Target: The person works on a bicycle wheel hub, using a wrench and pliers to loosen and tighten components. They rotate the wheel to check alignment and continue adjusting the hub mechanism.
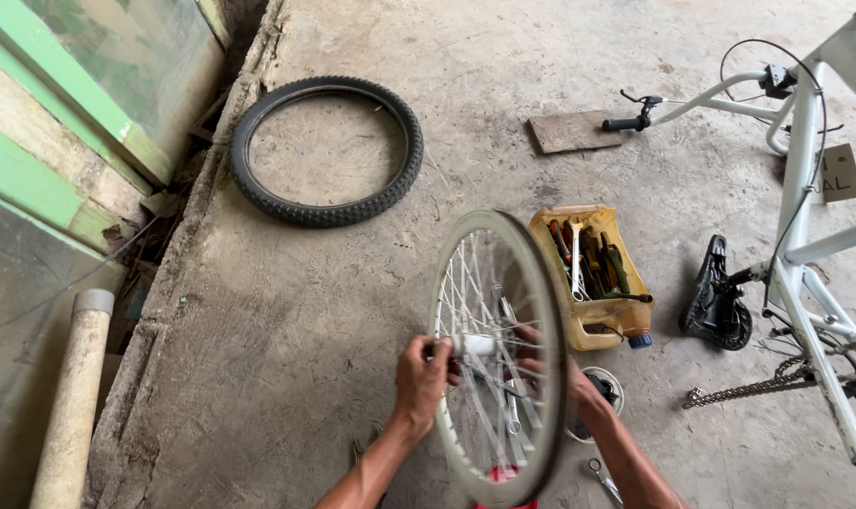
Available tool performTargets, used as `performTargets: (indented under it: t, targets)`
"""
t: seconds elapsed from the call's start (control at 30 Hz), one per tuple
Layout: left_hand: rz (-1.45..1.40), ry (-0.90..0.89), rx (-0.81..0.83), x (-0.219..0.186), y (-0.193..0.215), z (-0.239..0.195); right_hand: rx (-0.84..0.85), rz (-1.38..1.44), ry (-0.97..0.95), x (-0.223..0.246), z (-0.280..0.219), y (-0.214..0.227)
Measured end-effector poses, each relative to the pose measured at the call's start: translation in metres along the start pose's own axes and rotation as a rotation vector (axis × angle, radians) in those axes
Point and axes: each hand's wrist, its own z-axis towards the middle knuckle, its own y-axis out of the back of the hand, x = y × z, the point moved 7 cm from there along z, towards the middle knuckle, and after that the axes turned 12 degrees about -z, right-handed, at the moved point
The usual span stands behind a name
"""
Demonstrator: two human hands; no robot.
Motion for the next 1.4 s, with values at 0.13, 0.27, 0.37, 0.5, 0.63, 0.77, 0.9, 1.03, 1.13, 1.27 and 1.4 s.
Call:
performTargets:
  t: [0.13, 0.27, 0.37, 0.5, 0.63, 0.77, 0.9, 1.03, 1.13, 1.27, 1.4]
  targets:
    - [-0.005, 0.052, 0.098, 0.005, -0.02, -0.009, 0.016, 0.233, 0.035, -0.022, -0.003, 0.013]
    - [-0.052, -0.004, 0.153, 0.011, -0.03, -0.013, 0.032, 0.207, -0.011, -0.024, -0.013, 0.018]
    - [-0.061, -0.019, 0.168, 0.013, -0.034, -0.011, 0.041, 0.19, -0.011, -0.017, -0.013, 0.019]
    - [0.016, 0.025, 0.132, 0.009, -0.024, -0.005, 0.038, 0.181, 0.042, -0.007, -0.009, 0.011]
    - [-0.044, 0.099, 0.066, 0.002, 0.0, 0.007, -0.031, 0.028, -0.046, 0.0, -0.005, -0.005]
    - [0.117, 0.119, -0.015, -0.014, 0.042, 0.031, -0.067, -0.153, 0.033, 0.042, 0.007, -0.046]
    - [0.117, 0.138, -0.002, -0.02, 0.079, 0.042, -0.081, -0.368, -0.059, 0.08, 0.0, -0.094]
    - [0.037, 0.162, 0.018, -0.017, 0.105, 0.035, -0.227, -0.476, 0.004, 0.11, 0.006, -0.117]
    - [0.014, 0.176, 0.003, -0.015, 0.123, 0.034, -0.235, -0.393, 0.046, 0.11, 0.012, -0.131]
    - [-0.122, 0.168, 0.015, -0.01, 0.136, 0.041, -0.255, -0.404, 0.079, 0.102, 0.018, -0.14]
    - [-0.22, 0.222, -0.025, 0.001, 0.141, 0.049, -0.256, -0.397, 0.13, 0.1, 0.019, -0.139]
